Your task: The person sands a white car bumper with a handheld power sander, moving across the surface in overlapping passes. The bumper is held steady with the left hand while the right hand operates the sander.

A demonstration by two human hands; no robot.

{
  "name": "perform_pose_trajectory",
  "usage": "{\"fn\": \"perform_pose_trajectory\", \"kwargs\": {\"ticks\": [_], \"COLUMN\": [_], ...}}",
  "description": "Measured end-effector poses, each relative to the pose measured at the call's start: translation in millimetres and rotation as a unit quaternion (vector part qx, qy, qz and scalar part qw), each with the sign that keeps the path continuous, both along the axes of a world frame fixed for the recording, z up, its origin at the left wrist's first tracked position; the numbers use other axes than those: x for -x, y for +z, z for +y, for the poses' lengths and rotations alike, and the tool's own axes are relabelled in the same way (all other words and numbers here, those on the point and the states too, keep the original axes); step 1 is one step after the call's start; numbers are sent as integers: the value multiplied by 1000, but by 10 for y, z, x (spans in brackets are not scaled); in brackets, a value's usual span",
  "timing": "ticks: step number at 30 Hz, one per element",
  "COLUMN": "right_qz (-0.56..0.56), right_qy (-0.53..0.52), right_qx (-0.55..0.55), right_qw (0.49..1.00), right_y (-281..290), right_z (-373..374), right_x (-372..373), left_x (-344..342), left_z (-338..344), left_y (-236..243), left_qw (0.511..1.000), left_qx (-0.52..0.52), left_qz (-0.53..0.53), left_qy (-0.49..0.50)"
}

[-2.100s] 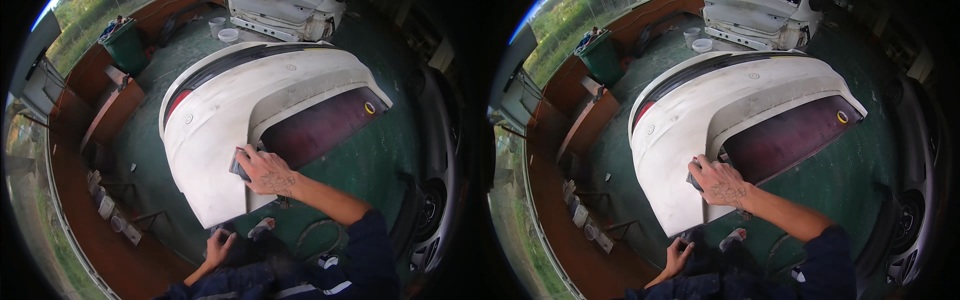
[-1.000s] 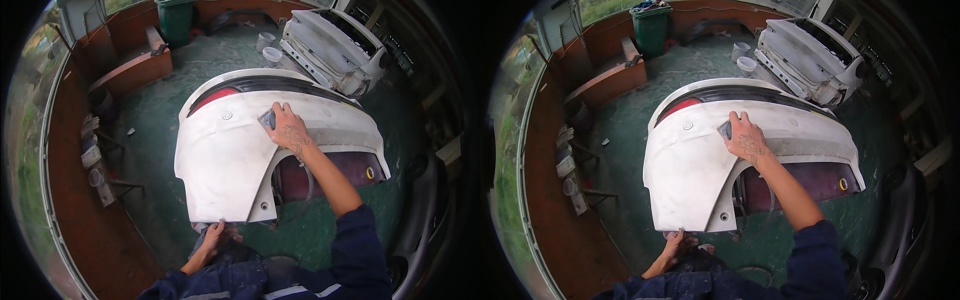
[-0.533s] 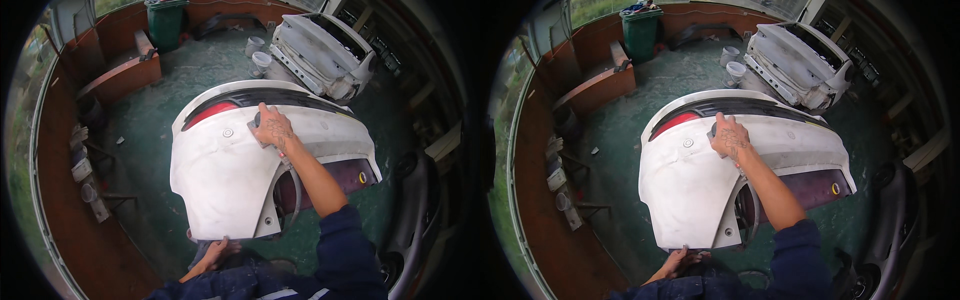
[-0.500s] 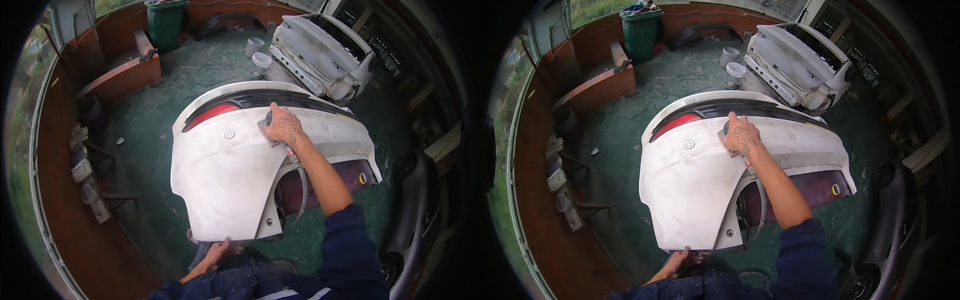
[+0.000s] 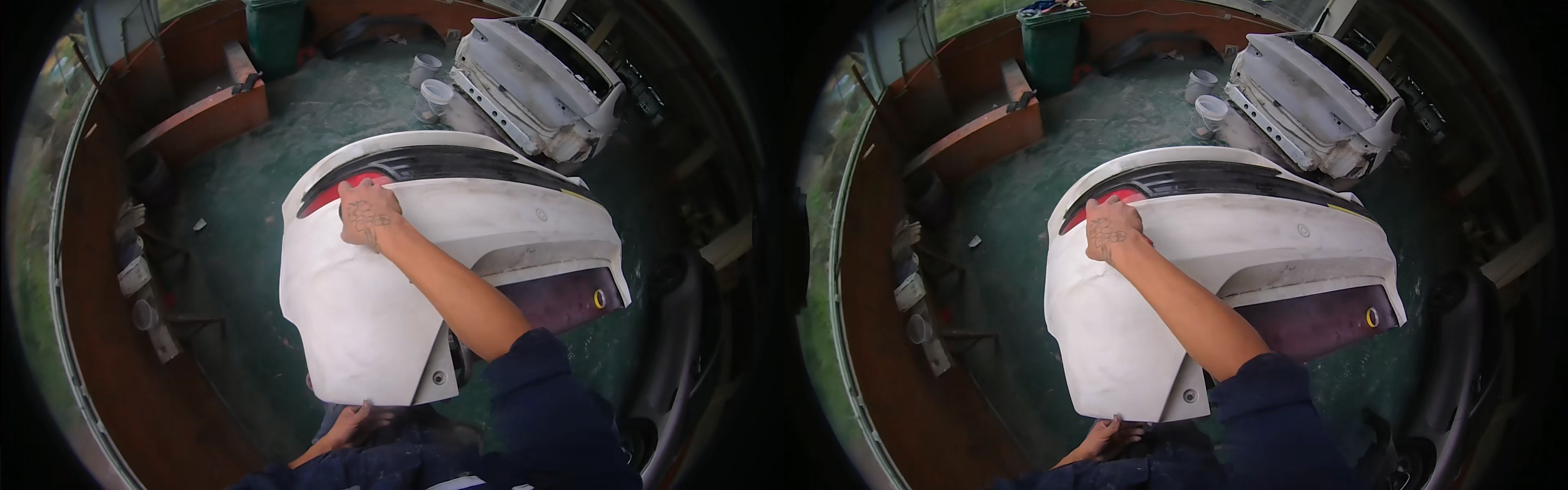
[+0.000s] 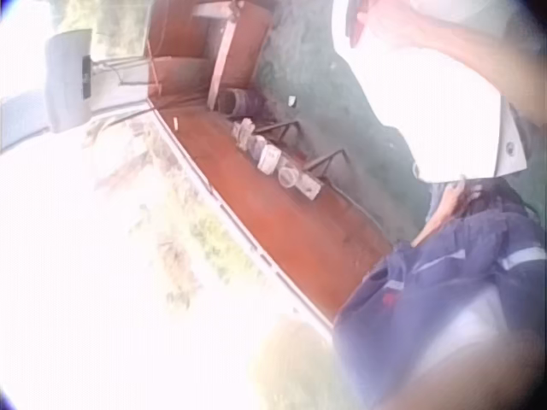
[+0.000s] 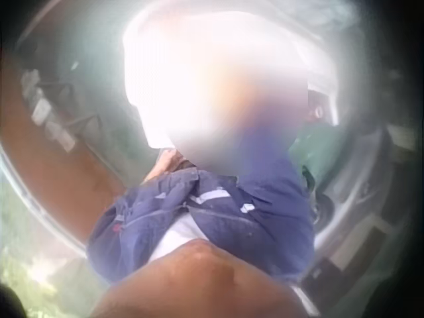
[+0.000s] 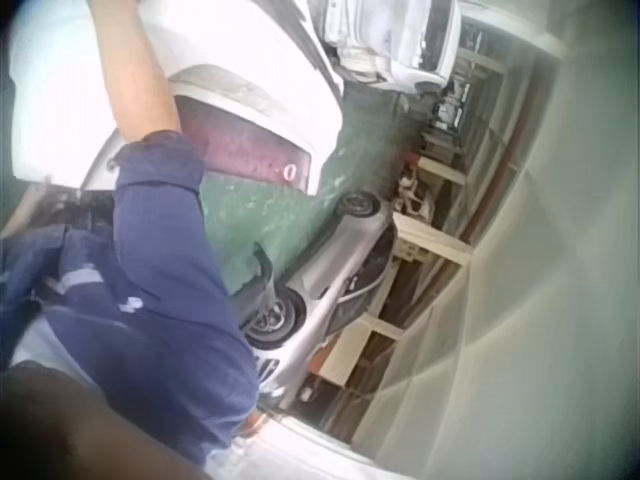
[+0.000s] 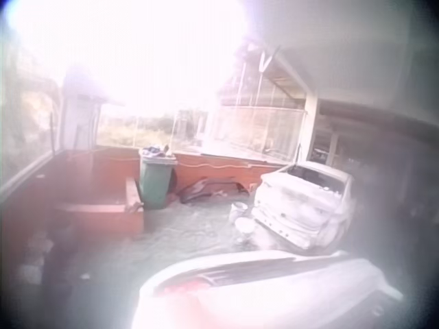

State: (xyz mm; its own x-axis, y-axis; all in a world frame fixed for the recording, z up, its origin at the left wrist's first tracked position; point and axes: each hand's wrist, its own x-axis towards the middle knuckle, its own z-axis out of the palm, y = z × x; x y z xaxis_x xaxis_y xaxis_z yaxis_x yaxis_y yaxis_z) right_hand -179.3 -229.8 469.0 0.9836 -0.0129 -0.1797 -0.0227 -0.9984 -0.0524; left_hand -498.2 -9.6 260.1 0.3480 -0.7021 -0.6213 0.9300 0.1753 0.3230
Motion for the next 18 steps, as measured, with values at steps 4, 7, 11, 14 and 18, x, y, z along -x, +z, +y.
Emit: {"fn": "perform_pose_trajectory", "kwargs": {"ticks": [4, 7, 11, 14, 18], "right_qz": [51, 39, 76, 79, 101], "right_qy": [70, 65, 9, -9, 123], "right_qx": [12, -1, 8, 33, 13], "right_qw": [996, 997, 997, 996, 987], "right_y": [-79, 1, 490, 551, 647], "right_z": [475, 283, -607, -900, -1105], "right_x": [-64, -70, 96, 131, 98], "left_x": [13, 55, 22, 14, 36], "left_z": [-3, -19, -97, -99, -147], "left_y": [199, 229, 237, 325, 233], "left_qw": [997, 995, 998, 997, 998], "left_qx": [-71, -70, -38, -51, -39], "left_qz": [17, 31, 18, 5, -17], "left_qy": [28, 59, 49, 52, 45]}}
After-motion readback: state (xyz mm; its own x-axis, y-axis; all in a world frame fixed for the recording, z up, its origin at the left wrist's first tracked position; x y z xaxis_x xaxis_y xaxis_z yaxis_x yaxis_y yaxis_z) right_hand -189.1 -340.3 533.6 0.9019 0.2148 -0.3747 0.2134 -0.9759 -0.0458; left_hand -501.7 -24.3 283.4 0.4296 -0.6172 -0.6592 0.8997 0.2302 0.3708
